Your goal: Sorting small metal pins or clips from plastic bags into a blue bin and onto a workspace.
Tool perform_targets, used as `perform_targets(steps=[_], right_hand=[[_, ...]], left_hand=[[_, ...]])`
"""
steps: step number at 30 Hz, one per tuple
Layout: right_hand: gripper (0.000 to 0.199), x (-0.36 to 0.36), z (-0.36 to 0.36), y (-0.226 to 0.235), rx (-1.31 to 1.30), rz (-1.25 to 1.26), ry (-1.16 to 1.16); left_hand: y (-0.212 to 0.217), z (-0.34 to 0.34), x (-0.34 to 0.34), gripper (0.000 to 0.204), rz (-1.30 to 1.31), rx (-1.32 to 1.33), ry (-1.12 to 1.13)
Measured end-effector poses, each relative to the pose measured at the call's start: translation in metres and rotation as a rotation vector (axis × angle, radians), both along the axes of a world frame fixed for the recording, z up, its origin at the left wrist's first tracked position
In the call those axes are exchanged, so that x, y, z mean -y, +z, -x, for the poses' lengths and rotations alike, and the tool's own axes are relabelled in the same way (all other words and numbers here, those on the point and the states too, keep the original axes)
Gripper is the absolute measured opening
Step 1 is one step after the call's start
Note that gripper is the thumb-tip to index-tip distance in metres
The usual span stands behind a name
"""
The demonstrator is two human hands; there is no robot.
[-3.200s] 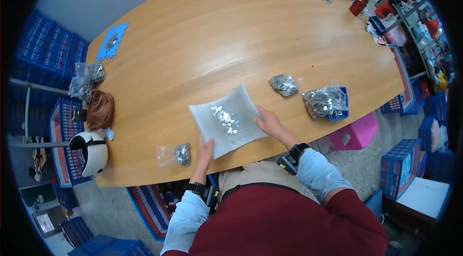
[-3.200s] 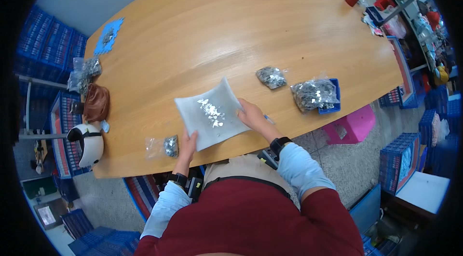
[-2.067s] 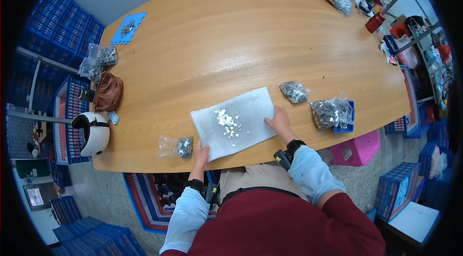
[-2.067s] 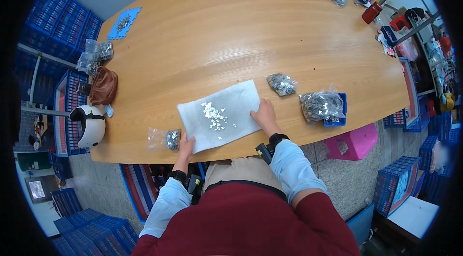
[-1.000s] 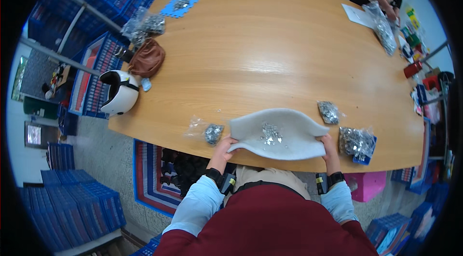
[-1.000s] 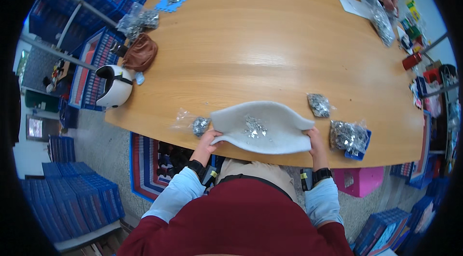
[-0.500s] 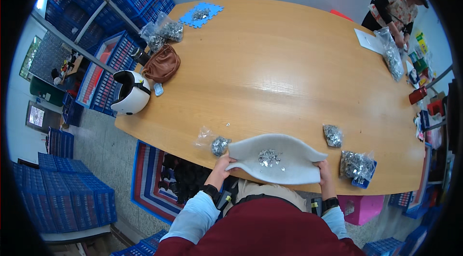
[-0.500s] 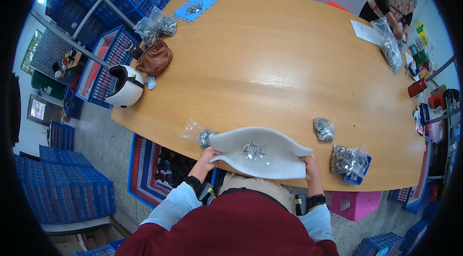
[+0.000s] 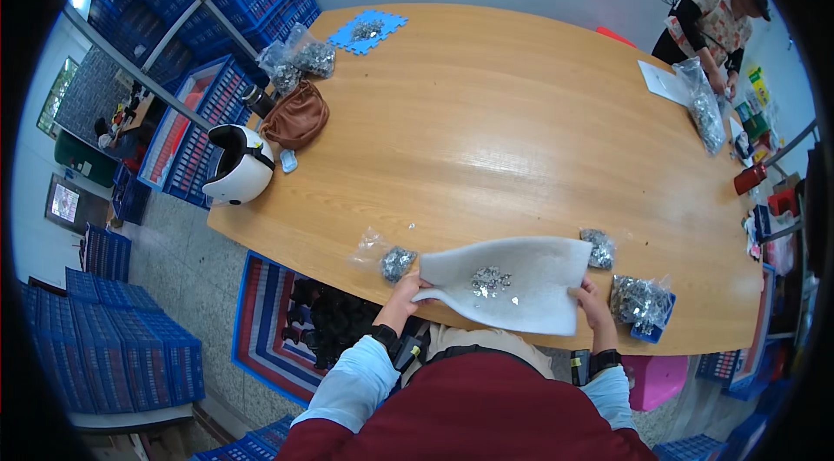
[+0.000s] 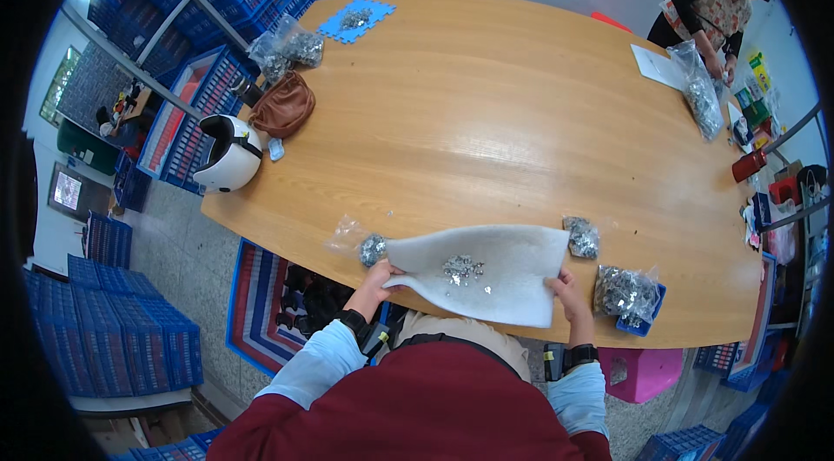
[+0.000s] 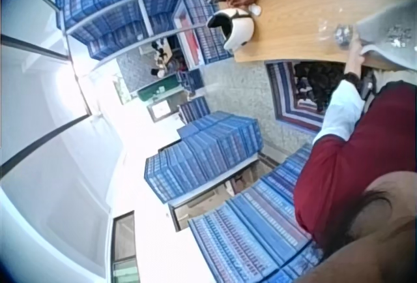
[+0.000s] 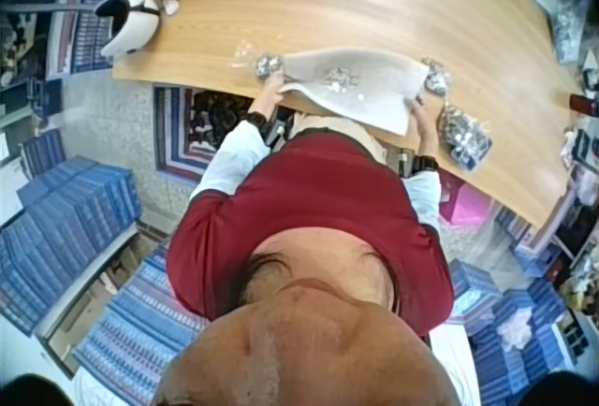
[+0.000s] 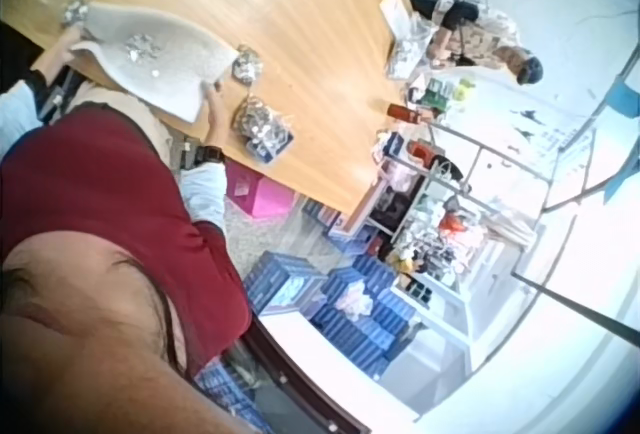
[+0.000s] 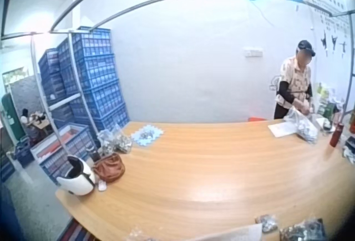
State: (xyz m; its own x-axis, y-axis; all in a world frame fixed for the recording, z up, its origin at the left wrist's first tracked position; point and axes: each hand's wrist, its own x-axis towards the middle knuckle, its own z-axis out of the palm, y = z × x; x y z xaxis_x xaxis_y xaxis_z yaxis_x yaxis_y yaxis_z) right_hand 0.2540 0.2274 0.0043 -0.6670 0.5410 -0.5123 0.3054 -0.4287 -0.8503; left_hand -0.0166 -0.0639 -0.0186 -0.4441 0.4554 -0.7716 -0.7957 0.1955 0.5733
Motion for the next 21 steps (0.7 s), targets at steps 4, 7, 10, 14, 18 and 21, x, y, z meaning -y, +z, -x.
perform_targets(steps=[4, 7, 10, 14, 18, 21], right_hand=[[0.044, -0.015, 0.02, 0.045, 0.001, -0.478, 0.061], [0.054, -0.012, 0.051, 0.097, 0.048, -1.104, 0.052], [0.064, 0.019, 0.092, 0.143, 0.054, -1.537, 0.251], [0.076, 0.025, 0.108, 0.117, 0.247, -1.314, 0.808], [0.079, 0.035, 0.111, 0.127, 0.412, -0.912, 1.078], [0.076, 0.048, 0.095, 0.124, 0.385, -0.943, 1.127]], left_hand=[[0.0, 0.001, 0.0, 0.021, -0.001, 0.015, -0.022], [0.003, -0.002, -0.007, 0.024, 0.006, 0.025, -0.049], [-0.011, -0.007, -0.01, 0.026, 0.015, 0.055, -0.077], [-0.011, -0.016, -0.024, 0.027, -0.029, 0.073, -0.088], [-0.022, -0.018, -0.014, 0.027, -0.043, 0.099, -0.072], [-0.023, -0.021, -0.013, 0.022, -0.027, 0.174, -0.035]])
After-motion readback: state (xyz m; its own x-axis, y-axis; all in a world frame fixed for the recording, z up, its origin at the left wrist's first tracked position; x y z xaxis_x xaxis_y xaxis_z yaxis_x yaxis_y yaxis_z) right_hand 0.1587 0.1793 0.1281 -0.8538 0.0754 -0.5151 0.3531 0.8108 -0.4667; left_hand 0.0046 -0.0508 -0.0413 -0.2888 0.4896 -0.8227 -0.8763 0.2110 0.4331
